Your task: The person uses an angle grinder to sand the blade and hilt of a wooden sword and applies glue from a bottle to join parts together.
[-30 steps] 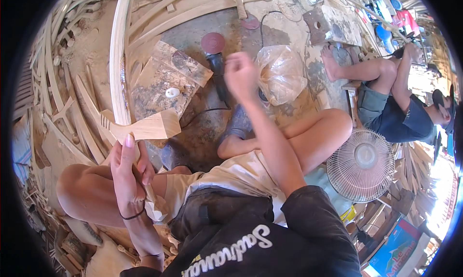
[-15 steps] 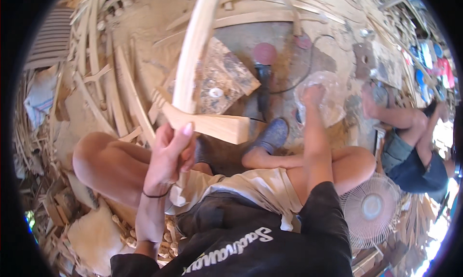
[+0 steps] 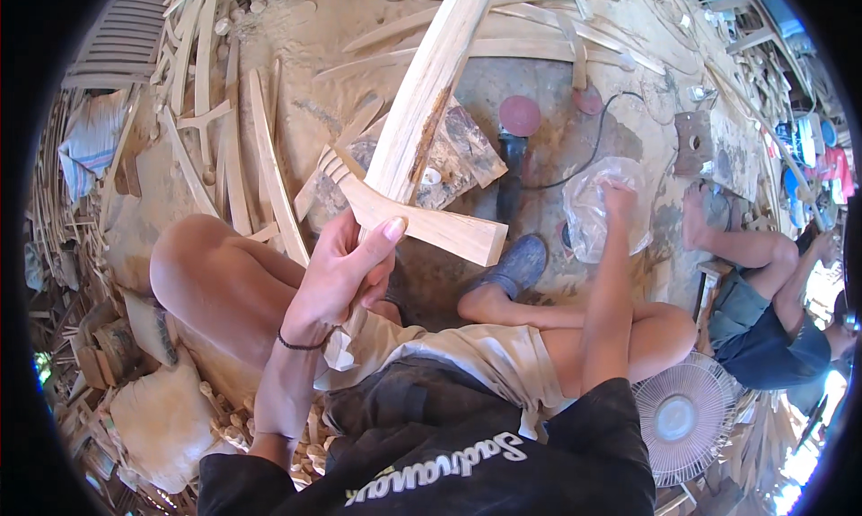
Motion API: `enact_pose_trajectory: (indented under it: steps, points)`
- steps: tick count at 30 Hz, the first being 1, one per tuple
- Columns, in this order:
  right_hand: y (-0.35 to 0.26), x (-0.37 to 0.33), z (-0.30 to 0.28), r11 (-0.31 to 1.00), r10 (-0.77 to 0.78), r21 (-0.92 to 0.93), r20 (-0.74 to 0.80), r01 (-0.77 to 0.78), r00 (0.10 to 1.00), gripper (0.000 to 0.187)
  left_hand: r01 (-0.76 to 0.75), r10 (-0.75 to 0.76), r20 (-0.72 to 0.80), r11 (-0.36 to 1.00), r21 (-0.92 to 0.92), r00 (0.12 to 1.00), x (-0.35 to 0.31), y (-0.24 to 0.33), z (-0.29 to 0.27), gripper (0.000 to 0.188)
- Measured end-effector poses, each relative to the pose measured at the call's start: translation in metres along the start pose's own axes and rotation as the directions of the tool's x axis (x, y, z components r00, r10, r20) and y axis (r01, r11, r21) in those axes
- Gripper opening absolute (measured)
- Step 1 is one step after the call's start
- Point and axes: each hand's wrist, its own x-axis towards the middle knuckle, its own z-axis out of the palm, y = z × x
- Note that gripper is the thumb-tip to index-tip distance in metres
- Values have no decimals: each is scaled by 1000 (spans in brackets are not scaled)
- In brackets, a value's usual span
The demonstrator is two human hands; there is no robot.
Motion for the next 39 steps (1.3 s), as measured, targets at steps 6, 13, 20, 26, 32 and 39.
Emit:
enact_pose_trajectory:
  steps: [6, 13, 20, 26, 32, 39]
  points:
    - [27, 55, -89, 925, 20, 377, 38, -33, 999, 30, -28, 32, 94, 999, -41, 995, 3, 5, 7, 41]
    - [-178, -60, -80, 898, -387, 262, 94, 353, 917, 37, 35, -36, 80, 999, 11, 996, -5, 3, -11, 38]
    - [-331, -208, -96, 706, -646, 570, 274, 420, 713, 23, 54, -53, 75, 998, -14, 996, -2, 0, -19, 45]
    - [-369, -281, -82, -74, -997, 366, -21, 928, -71, 23, 66, -64, 59, 997, -44, 996, -3, 2, -19, 40]
    - [-368, -291, -62, -283, -949, 127, 105, 951, -297, 42, 50, -44, 78, 995, -81, 996, -7, 2, -25, 39]
    - [-345, -283, -61, -385, -913, -65, 171, 921, -369, 48, 62, -49, 106, 990, -125, 993, -8, 3, -22, 36]
